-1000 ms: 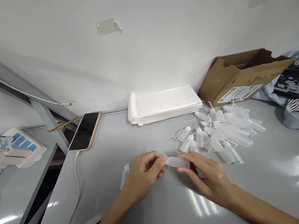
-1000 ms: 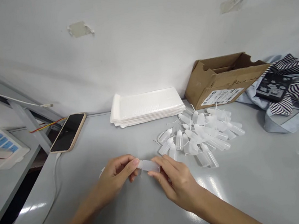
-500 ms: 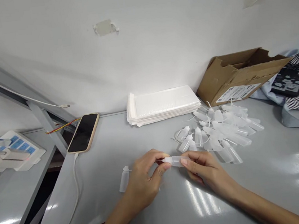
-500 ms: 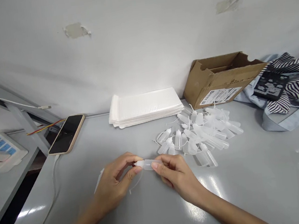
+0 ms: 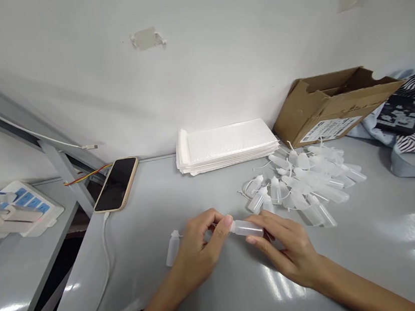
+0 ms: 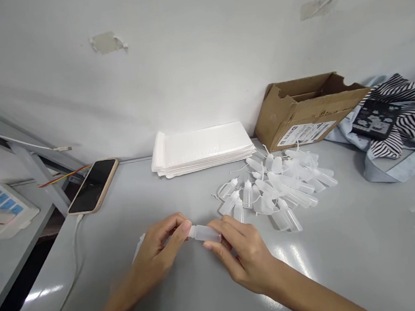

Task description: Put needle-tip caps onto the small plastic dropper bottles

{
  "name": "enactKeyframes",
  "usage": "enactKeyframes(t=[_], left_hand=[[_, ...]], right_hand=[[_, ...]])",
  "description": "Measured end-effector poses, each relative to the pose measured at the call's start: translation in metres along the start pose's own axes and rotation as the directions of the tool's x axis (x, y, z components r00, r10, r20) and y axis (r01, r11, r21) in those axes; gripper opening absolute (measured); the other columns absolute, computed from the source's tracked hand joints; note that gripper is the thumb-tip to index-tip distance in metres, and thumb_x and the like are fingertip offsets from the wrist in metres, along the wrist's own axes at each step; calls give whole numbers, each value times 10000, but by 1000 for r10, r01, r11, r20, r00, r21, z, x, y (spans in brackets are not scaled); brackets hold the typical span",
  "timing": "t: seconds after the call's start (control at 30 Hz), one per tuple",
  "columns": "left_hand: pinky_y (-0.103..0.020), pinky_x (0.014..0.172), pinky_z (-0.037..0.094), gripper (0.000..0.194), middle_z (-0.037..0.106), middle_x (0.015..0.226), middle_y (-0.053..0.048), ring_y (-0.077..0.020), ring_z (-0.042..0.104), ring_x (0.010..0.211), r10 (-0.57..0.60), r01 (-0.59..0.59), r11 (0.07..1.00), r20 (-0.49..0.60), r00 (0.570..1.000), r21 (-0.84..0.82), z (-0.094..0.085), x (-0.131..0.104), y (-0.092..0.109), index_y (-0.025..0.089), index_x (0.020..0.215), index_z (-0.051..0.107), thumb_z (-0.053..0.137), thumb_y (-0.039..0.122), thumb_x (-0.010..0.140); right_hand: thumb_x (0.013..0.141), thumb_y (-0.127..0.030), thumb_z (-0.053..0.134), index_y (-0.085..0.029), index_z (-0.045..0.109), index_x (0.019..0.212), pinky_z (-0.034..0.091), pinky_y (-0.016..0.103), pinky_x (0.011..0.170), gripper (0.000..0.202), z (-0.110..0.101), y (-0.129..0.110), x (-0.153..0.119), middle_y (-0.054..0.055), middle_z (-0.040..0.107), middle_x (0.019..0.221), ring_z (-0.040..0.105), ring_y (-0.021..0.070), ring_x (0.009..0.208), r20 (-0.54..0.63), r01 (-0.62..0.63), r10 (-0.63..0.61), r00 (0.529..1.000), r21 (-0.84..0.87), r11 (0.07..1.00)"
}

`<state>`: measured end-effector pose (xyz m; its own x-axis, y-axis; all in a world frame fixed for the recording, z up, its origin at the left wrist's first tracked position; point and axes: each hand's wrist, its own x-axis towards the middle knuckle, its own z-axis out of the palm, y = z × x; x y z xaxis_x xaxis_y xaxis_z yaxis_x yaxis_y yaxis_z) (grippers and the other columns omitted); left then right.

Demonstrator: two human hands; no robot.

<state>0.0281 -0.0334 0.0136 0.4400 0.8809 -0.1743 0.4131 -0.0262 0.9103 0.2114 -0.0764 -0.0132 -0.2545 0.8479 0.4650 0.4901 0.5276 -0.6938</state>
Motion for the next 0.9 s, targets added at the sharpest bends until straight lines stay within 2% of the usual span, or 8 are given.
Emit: enactKeyframes(t=[0.13, 0.33, 0.57, 0.67, 0.73, 0.8, 0.83, 0.9], left_hand=[[-227, 529, 317, 369, 449, 626, 22, -117, 409, 604, -1, 2, 999, -2, 1000, 49, 1, 1, -2, 177, 657, 459, 392, 422, 926], [-246, 633, 363, 305, 515, 685, 10, -130, 475, 671, 92, -92, 991, 10, 996, 92, 1, 2, -7, 177, 693, 498, 400, 334, 935], [-248, 726, 396, 210, 583, 760, -1, -140, 532, 766, 169, -168, 982, -1, 986, 90, 2, 4, -7, 185, 757, 560, 448, 262, 918], [-244, 729, 411, 210, 602, 774, -4, -142, 549, 772, 195, -193, 974, -4, 981, 118, -1, 4, -6, 189, 778, 577, 450, 286, 915], [-247, 726, 423, 235, 618, 801, -13, -152, 565, 791, 215, -199, 961, -66, 974, 191, -11, 8, -7, 191, 784, 581, 422, 303, 916], [-235, 624, 423, 286, 640, 861, -27, -167, 585, 808, 151, -68, 947, -248, 957, 314, -28, 15, -11, 196, 814, 587, 364, 338, 923], [-234, 580, 416, 306, 650, 873, -30, -177, 591, 813, 118, 26, 923, -348, 930, 383, -38, 21, -14, 200, 845, 596, 345, 358, 922], [-259, 600, 423, 284, 648, 926, -62, -210, 585, 841, 124, 79, 899, -422, 898, 431, -59, 35, -23, 181, 896, 602, 380, 357, 890]], right_hand=[[877, -132, 503, -158, 554, 1008, 390, 233, 480, 143, 1, 0, 0, -11, 468, 658, 445, 114, 555, -10, 8, -9, 1000, -35, 999], [878, -142, 506, -146, 550, 939, 388, 239, 476, 75, 1, 2, -2, -2, 504, 641, 447, 115, 536, -6, 26, -27, 1000, -86, 996], [900, -175, 471, -138, 575, 928, 386, 236, 470, 113, -3, -4, 1, -14, 474, 615, 430, 108, 520, 25, -75, 75, 997, -10, 997], [906, -191, 469, -155, 586, 906, 411, 239, 483, 123, -7, -5, 5, 0, 531, 640, 468, 111, 534, 20, -120, 120, 993, 6, 993], [897, -168, 481, -165, 579, 958, 431, 244, 500, 116, -11, -2, 7, 19, 581, 693, 506, 119, 558, -44, -75, 73, 996, -41, 996], [868, -133, 518, -173, 560, 1045, 434, 249, 501, 187, -19, 5, 9, 31, 602, 722, 516, 124, 561, -161, 21, -54, 985, -201, 979], [848, -121, 545, -177, 552, 1084, 429, 251, 496, 242, -24, 9, 10, 34, 605, 726, 514, 126, 556, -215, 54, -128, 968, -321, 945], [811, -127, 597, -176, 559, 1115, 442, 262, 530, 310, -35, 18, 12, 47, 616, 733, 546, 143, 586, -267, 55, -243, 932, -559, 827]])
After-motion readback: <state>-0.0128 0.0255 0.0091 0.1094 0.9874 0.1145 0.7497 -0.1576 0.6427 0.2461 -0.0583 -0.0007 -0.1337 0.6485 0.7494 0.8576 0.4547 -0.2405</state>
